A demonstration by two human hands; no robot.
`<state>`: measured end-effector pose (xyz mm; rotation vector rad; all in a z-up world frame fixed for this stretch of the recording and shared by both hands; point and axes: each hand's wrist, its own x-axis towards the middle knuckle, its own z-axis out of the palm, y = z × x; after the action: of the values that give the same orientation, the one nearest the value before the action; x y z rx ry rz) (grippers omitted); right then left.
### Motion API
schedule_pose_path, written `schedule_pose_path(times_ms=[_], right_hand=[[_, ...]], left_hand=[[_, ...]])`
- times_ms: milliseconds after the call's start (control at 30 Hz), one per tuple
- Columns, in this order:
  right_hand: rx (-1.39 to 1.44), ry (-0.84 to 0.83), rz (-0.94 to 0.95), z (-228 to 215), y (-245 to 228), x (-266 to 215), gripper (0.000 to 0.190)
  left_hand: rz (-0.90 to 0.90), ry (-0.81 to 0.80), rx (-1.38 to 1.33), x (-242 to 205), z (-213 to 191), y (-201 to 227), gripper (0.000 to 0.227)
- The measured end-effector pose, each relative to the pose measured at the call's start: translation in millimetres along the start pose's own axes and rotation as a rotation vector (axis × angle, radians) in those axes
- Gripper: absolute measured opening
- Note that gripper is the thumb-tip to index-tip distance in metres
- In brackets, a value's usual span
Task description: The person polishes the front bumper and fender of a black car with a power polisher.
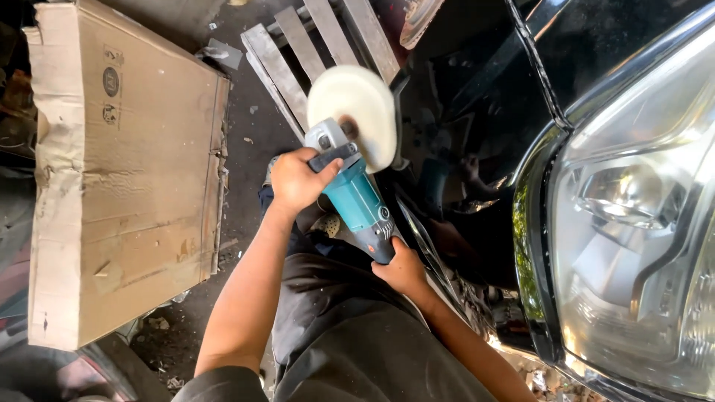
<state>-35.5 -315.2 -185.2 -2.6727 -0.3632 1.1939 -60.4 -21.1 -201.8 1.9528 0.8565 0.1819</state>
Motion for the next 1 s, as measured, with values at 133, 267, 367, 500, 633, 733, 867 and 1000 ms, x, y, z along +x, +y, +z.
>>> schedule_pose_path(times_ms=[133, 267, 367, 500, 633, 733, 867, 1000], right_hand=[[0.095, 0.094, -0.070, -9.8, -6.5, -6.0, 0.063], [0.275, 0.237, -0.243, -26.9, -15.6, -17.5, 0.055], [0.373, 0.269, -0.296, -44.8, -31.2, -25.3, 0.051], [0.427, 0.275, -0.303, -65.7, -48.1, -29.9, 0.052], [0.418, 0.270, -0.255, -78.6, -57.5, -39.5, 0.055], [0.432, 0.279, -0.288, -78.7, -56.2, -41.7, 0.054], [0.397, 0.286, -0.309, -58.4, -34.3, -40.7, 0.055], [0.389, 0.246, -0.266, -33.0, -7.4, -38.9, 0.049]], left_hand=[[0.161, 0.068, 0.031, -0.5, -32.7, 58.6, 0.036], [0.342, 0.096, 0.098, 0.0, -62.2, 121.5, 0.038], [0.420, 0.123, 0.165, 5.2, -78.1, 160.3, 0.039], [0.495, 0.125, 0.218, 13.3, -91.8, 196.8, 0.040], [0.566, 0.144, 0.178, 14.8, -96.7, 214.8, 0.035], [0.580, 0.144, 0.209, 10.9, -98.6, 216.6, 0.037], [0.505, 0.111, 0.207, -2.4, -90.8, 193.4, 0.037], [0.361, 0.077, 0.150, -22.1, -71.6, 150.5, 0.040]])
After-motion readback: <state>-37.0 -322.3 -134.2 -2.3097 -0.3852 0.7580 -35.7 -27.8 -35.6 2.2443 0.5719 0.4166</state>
